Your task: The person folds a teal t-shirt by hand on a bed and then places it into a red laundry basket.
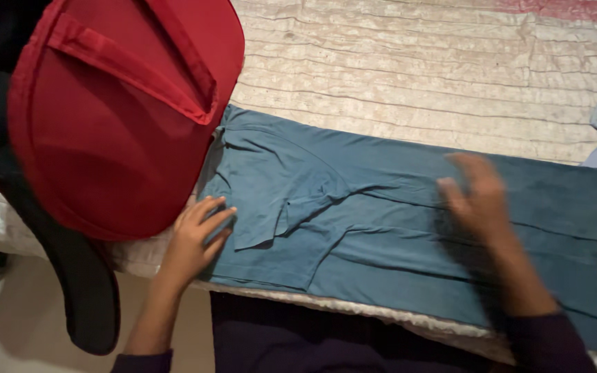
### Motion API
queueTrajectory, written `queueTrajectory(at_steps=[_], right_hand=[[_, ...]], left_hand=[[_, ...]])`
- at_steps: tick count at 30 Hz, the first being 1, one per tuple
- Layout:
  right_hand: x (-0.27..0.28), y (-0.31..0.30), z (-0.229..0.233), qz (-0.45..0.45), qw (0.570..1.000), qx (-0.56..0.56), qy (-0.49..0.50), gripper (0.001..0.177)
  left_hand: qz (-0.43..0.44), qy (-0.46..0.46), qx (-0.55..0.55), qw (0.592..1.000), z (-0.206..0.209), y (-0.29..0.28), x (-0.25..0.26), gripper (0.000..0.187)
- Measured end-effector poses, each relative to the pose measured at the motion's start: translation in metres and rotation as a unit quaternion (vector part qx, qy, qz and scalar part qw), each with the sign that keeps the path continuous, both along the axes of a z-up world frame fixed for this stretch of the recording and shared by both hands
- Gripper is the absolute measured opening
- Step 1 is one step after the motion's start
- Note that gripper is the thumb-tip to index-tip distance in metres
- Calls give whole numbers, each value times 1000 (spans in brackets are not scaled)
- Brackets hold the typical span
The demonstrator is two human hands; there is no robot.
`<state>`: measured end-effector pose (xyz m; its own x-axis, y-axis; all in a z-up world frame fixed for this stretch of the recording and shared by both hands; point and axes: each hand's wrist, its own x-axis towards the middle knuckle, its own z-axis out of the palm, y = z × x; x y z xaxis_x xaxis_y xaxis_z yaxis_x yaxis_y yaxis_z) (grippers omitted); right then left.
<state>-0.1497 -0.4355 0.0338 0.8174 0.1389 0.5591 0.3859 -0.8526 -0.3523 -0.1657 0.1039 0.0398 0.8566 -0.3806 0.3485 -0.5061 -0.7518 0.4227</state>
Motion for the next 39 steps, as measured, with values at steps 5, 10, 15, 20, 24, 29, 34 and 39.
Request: queueTrajectory(at_steps=[5, 10, 15, 20, 24, 29, 34, 39], right_hand=[[6, 158, 39, 223, 971, 16, 88, 37], [19, 214, 24, 287, 943, 52, 157, 55], [17, 200, 10, 277, 932, 78, 218, 39], [14, 185, 10, 302, 929, 120, 178, 24], [16, 177, 17, 335, 920, 134, 153, 20], [42, 174, 12, 267, 885, 298, 240, 16], [103, 193, -26, 87, 856, 447, 242, 26], [114, 191, -56, 17, 881, 410, 236, 40]], left_hand=[[11, -69, 22, 997, -3, -12, 0, 24], [7, -57, -32, 998, -8, -9, -6, 17], [-14, -52, -94, 994, 3, -7, -4, 13], [-44, -24, -159, 986, 15, -16, 2, 18], [-58, -14, -187, 981, 10, -16, 17, 28], [29, 71, -296, 952, -6, -22, 69, 18], [94, -22, -254, 962, -31, -51, 151, 15], [182, 70, -186, 963, -58, -59, 176, 21]])
